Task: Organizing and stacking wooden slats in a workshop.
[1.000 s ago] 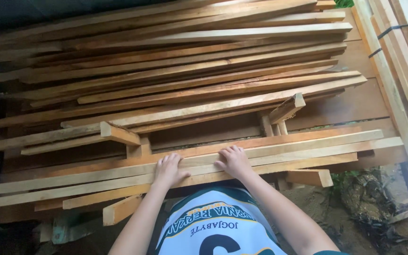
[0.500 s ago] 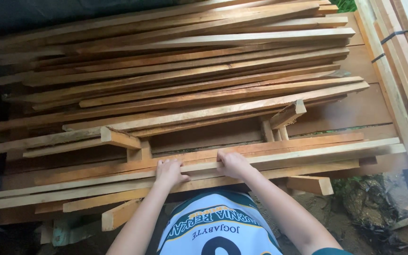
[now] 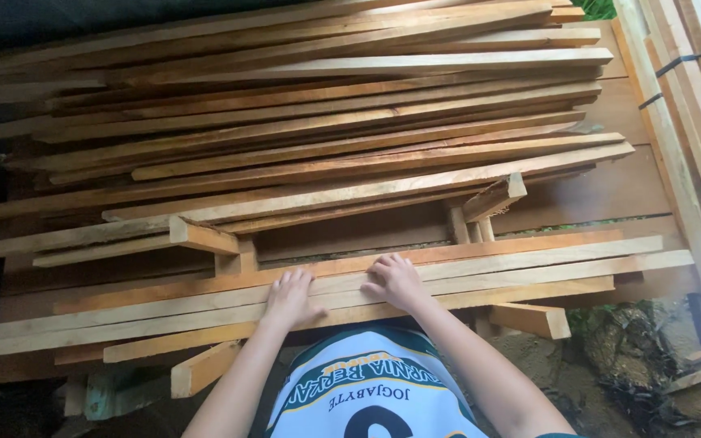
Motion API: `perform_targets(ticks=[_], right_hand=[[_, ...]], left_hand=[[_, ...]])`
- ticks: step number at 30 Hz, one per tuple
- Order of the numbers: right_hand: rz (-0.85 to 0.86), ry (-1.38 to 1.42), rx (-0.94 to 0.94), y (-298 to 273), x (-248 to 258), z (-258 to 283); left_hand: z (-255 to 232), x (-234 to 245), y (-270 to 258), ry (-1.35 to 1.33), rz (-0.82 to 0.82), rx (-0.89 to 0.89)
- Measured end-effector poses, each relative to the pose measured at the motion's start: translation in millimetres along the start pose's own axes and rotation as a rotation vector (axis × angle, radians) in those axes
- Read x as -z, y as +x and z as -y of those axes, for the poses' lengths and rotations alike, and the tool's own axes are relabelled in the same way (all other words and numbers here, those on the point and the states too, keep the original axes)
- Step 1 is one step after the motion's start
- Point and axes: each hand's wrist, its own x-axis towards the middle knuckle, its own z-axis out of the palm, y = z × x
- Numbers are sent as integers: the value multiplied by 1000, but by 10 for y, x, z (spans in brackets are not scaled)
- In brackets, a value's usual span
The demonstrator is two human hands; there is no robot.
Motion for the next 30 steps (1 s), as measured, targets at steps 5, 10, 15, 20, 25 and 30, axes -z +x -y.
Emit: perform_targets(ticks=[5, 10, 15, 20, 25, 30], right_hand=[[42, -14, -21, 15, 8, -3], [-2, -132, 14, -74, -73, 126], [162, -175, -23, -35, 283, 422], [380, -150, -108, 480, 209, 239], [657, -102, -258, 809, 108, 101], [502, -147, -148, 695, 113, 140]], left_hand=[[-319, 104, -368, 199, -81, -74], [-283, -149, -250, 262, -31, -25], [-394, -110, -273, 250, -43, -89], [-405, -136, -172, 257, -34, -64], [-434, -90, -167, 271, -38, -55], [-385, -39, -216, 261, -66, -101]])
